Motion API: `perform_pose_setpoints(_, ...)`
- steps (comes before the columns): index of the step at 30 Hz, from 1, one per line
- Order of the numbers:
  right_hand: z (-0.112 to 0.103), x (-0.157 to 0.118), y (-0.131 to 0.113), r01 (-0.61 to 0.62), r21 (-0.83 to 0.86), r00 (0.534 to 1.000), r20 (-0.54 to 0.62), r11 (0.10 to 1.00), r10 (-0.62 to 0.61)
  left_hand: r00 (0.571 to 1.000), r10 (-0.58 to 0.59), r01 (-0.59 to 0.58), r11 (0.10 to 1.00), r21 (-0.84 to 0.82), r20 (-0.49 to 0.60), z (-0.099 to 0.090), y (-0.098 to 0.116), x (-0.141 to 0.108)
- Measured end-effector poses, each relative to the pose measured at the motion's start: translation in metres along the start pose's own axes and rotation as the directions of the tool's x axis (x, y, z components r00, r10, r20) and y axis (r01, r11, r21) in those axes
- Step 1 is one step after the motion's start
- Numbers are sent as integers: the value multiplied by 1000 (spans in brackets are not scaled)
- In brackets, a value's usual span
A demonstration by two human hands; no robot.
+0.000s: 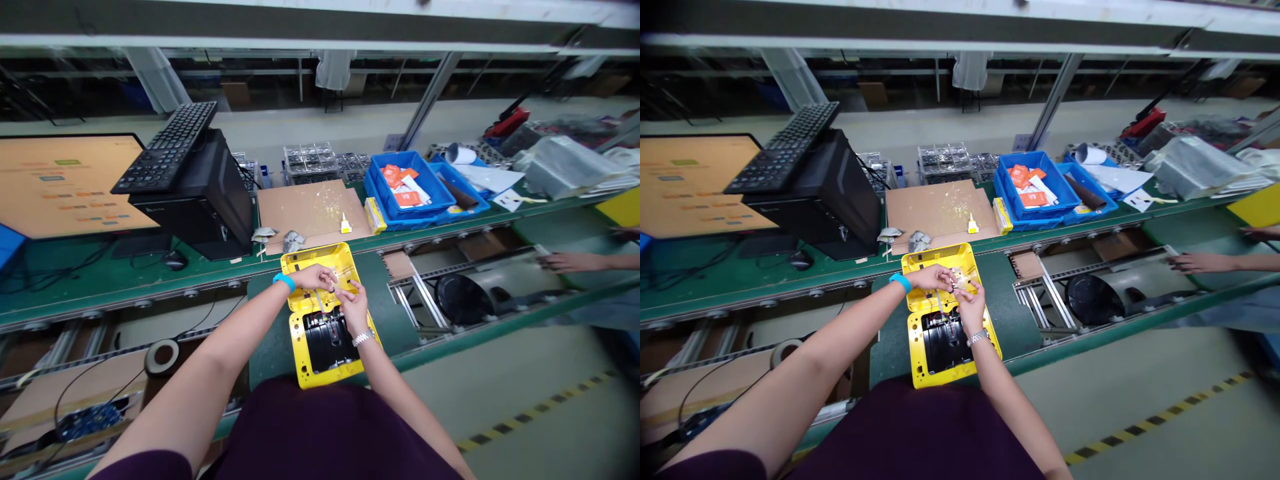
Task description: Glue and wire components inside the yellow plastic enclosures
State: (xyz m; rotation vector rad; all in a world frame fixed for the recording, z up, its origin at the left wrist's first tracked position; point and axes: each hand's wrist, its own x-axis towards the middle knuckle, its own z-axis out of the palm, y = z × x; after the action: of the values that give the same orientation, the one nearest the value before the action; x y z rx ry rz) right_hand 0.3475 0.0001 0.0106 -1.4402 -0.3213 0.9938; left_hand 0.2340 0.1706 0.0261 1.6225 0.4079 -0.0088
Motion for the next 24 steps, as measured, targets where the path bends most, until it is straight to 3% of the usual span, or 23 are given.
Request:
perform_pose_setpoints(2,-1,-2,-5,28,-94,1000,14,995,-27,999,-13,13,1000,-3,-43,7,-4,3)
perform_pose_setpoints(4,-4,-6,-17,141,-338,990,51,930,-131,996,-42,43,999,7,-82,14,-10,7)
perform_pose_setpoints(6,-9,-11,-33,269,-637,960,116,722,-255,990,-84,89,995,34,-109,20,-16,10)
perform_pose_setpoints(8,-17,-14,-50,318,-805,930,162,500,-331,983,-128,140,987,84,-128,24,-21,14)
perform_pose_setpoints(10,-29,-16,-64,326,-844,918,174,427,-357,976,-173,193,969,156,-136,25,-24,17)
perform_pose_setpoints(14,-56,-19,-76,347,-784,907,141,515,-397,948,-290,316,889,330,-127,23,-22,28)
perform_pose_setpoints(19,-85,-29,-73,336,-711,913,87,618,-398,900,-423,420,771,478,-109,18,-8,44)
perform_pose_setpoints(24,-100,-34,-69,312,-693,923,60,650,-380,873,-419,485,678,553,-252,30,12,46)
